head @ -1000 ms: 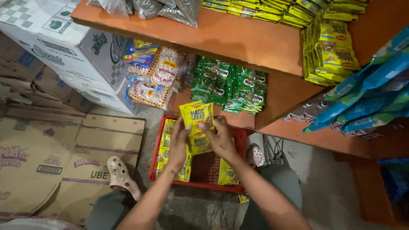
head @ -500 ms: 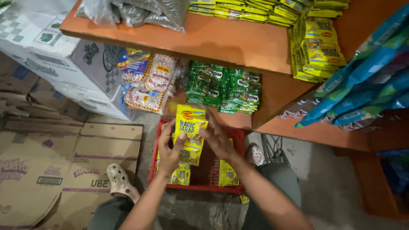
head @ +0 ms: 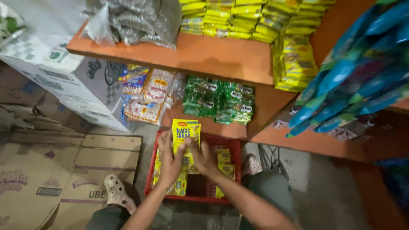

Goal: Stocking and organizing seasoning packets on grocery store shelves from a plastic crate.

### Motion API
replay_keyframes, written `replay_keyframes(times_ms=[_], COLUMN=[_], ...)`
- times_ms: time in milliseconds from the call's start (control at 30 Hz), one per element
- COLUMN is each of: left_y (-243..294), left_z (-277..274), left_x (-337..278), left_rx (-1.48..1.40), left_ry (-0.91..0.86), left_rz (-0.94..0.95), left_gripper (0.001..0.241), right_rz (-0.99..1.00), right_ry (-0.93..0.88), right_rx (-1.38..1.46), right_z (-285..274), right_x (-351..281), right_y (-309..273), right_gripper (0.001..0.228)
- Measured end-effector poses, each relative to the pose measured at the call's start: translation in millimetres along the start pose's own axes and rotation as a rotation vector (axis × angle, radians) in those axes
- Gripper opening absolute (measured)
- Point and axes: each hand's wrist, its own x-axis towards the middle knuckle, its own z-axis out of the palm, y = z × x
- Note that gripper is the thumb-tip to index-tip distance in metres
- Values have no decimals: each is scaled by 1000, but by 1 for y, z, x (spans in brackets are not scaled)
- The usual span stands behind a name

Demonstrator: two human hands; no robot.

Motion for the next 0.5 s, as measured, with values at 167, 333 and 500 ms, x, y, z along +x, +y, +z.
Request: replay_keyframes(times_ms=[167, 333, 500], left_y=[65, 127, 154], left_z=[18, 46, 83], left_x=[7, 37, 89], left_rx=[96, 144, -158], left_ry=[-109, -153, -211], left_rz=[140, 193, 157], left_gripper=[72, 64, 67], right_rz=[-216, -265, -327], right_ry=[139, 240, -15], right_rx=[161, 329, 771], right_z=[-29, -91, -132], right_x=[10, 12, -12], right_y=[-7, -20, -83], right_gripper=[46, 50, 66])
